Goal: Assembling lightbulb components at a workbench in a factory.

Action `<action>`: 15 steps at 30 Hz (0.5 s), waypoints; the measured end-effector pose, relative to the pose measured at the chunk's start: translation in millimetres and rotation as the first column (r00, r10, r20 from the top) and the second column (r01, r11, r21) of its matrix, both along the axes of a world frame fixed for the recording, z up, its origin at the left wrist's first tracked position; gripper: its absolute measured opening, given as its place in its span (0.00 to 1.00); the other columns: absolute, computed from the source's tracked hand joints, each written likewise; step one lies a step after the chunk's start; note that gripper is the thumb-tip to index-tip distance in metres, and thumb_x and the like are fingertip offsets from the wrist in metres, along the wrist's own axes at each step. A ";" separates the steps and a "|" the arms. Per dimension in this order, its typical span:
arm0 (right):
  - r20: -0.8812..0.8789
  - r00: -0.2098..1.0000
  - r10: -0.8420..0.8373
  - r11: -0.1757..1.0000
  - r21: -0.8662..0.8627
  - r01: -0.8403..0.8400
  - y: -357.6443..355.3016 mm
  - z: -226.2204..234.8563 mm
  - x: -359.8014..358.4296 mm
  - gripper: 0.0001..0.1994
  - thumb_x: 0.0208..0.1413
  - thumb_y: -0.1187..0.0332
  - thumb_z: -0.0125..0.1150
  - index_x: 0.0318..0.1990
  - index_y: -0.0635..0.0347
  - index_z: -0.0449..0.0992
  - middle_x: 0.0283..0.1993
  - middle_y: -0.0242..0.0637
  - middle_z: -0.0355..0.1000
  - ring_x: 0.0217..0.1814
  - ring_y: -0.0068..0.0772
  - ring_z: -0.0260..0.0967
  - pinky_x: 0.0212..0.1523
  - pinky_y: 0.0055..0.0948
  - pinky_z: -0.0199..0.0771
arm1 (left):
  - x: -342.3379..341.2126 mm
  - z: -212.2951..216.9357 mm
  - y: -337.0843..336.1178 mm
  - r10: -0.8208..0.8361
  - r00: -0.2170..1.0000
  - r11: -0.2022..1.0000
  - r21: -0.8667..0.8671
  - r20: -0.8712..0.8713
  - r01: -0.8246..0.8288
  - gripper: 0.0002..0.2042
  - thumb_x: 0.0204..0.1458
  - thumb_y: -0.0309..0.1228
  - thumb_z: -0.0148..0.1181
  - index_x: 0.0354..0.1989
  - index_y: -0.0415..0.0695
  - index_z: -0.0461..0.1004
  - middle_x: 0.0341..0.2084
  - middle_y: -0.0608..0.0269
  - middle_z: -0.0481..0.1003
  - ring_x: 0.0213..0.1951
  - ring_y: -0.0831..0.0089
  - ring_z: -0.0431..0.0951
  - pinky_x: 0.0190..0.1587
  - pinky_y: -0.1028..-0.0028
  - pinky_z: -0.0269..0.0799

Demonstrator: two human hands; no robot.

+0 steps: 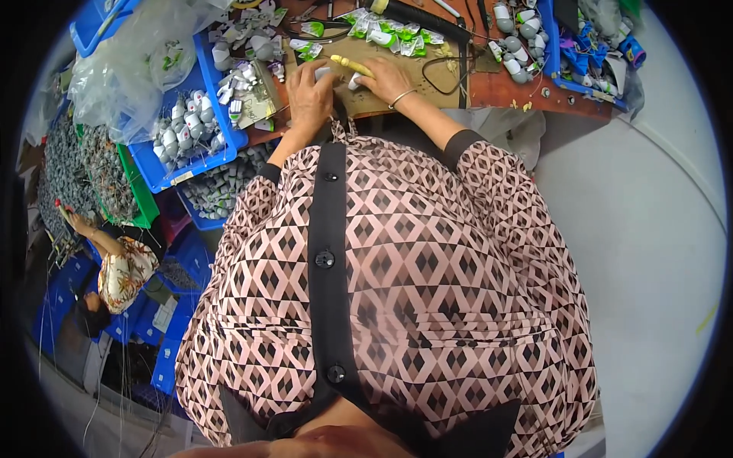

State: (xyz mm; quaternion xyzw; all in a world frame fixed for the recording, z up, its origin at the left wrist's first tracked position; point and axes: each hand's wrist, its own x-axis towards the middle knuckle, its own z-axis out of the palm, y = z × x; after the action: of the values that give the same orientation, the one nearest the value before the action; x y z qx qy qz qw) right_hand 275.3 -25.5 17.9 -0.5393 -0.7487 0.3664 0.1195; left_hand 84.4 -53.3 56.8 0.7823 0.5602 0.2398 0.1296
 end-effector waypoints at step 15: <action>-0.093 0.949 -0.302 0.950 -0.107 0.292 -2.4 0.7 9.1 0.19 0.49 0.53 0.54 0.34 0.64 0.72 0.30 0.50 0.70 0.33 0.50 0.68 0.33 0.41 0.65 | 15.6 -30.8 9.9 -0.133 0.981 0.988 -0.100 -0.143 0.119 0.04 0.45 0.30 0.53 0.30 0.48 0.71 0.30 0.64 0.70 0.39 0.65 0.67 0.46 0.64 0.57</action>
State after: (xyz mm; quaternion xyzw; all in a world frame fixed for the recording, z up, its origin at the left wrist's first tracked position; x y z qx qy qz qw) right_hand 284.3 -27.8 18.7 -0.6302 -0.6338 0.4068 0.1888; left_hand 99.9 -43.5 25.9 0.8253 0.5278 0.1461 0.1374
